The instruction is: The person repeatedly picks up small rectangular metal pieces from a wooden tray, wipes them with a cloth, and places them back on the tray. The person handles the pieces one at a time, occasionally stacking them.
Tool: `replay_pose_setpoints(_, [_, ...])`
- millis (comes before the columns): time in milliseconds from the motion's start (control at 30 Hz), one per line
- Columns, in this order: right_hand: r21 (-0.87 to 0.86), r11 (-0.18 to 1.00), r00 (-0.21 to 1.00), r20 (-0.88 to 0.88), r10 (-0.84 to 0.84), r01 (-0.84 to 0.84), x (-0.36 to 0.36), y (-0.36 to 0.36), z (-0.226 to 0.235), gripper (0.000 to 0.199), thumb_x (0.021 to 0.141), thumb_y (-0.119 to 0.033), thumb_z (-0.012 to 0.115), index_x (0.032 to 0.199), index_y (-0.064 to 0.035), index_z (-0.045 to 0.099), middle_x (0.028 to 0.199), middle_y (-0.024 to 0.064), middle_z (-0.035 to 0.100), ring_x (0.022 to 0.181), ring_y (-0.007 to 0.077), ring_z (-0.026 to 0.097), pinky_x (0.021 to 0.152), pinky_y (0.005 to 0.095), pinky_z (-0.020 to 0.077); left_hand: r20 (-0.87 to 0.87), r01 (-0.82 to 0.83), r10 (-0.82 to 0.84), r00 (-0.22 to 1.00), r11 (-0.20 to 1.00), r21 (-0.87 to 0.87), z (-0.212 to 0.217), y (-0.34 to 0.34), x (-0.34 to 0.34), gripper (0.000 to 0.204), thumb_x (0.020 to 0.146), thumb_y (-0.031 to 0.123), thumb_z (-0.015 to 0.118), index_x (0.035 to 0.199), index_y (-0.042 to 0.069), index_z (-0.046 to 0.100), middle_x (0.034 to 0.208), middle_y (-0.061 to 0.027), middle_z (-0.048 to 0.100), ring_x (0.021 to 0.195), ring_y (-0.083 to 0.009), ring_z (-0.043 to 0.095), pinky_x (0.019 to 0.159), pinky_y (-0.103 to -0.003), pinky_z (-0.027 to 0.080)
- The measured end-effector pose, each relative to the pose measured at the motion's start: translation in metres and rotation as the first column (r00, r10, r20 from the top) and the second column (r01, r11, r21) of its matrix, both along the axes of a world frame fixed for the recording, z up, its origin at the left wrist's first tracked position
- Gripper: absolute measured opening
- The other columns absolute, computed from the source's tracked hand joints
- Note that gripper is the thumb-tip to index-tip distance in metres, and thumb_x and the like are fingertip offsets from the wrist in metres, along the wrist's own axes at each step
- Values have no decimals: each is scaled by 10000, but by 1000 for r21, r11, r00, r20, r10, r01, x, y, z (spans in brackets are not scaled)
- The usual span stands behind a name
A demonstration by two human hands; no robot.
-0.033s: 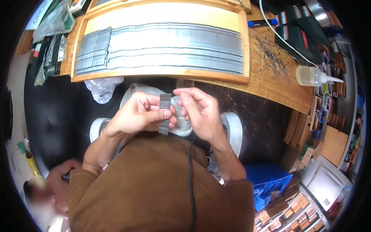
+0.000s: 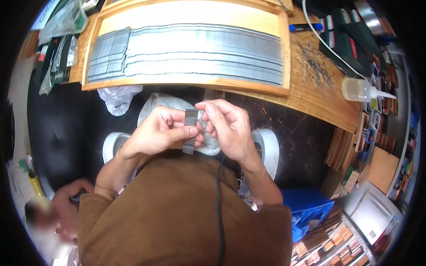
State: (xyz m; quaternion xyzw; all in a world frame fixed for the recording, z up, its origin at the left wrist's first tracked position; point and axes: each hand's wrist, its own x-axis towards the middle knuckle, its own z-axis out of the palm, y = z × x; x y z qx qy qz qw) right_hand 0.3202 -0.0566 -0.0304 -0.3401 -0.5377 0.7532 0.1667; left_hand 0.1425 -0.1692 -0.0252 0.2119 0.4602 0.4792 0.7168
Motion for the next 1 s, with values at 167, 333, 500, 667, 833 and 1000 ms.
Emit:
replay_pose_setpoints(167, [-143,988,997,-60,43,-51,-19,-11,-6,145,1045,-60,593,1015,50,684,834,55,676,641,80,633,535,246,521,-181,-7,14,983,999,35,-10,-17,3,138,1038,52,640,1052,-59,721,907,-74,762,857,-98,710,778,-239,574])
replay_pose_setpoints(333, [-272,962,997,-73,12,-32,-23,-15,-8,162,1014,-59,567,1040,50,683,697,38,606,609,88,588,529,264,534,-10,-57,56,998,998,-32,-13,-21,-2,124,1027,41,649,1038,-50,732,896,-67,758,814,-83,692,725,-228,554])
replay_pose_setpoints(500, [-285,959,999,-42,-23,10,-21,-18,-14,156,1001,-54,592,1098,42,667,711,38,625,600,93,613,523,275,542,23,-16,15,1000,1000,13,-13,-12,-7,161,1025,69,668,1127,-31,742,972,-87,779,872,-114,738,693,-215,558])
replay_pose_setpoints(667, [-442,897,989,-126,-83,19,-23,-5,-19,157,962,-10,572,1084,51,650,744,89,660,550,112,600,477,255,474,28,57,-55,998,995,-82,-8,-3,-14,169,1025,123,689,1118,-2,754,941,-64,785,807,-72,717,619,-183,502])
replay_pose_setpoints(833, [-468,881,986,-101,-135,73,-22,-7,-17,167,918,5,529,1034,50,640,729,71,632,536,117,591,483,275,502,-9,110,-112,994,988,-111,-1,7,-15,148,1035,112,659,1074,-1,745,890,-22,766,764,-29,664,588,-182,449])
replay_pose_setpoints(1000, [-461,881,981,-97,-167,105,-17,-6,-25,179,910,9,534,1053,47,635,754,67,629,553,132,601,497,291,543,-10,61,-61,998,998,35,-16,10,-6,141,1033,117,661,1041,19,761,857,-3,753,689,-17,603,575,-195,435])
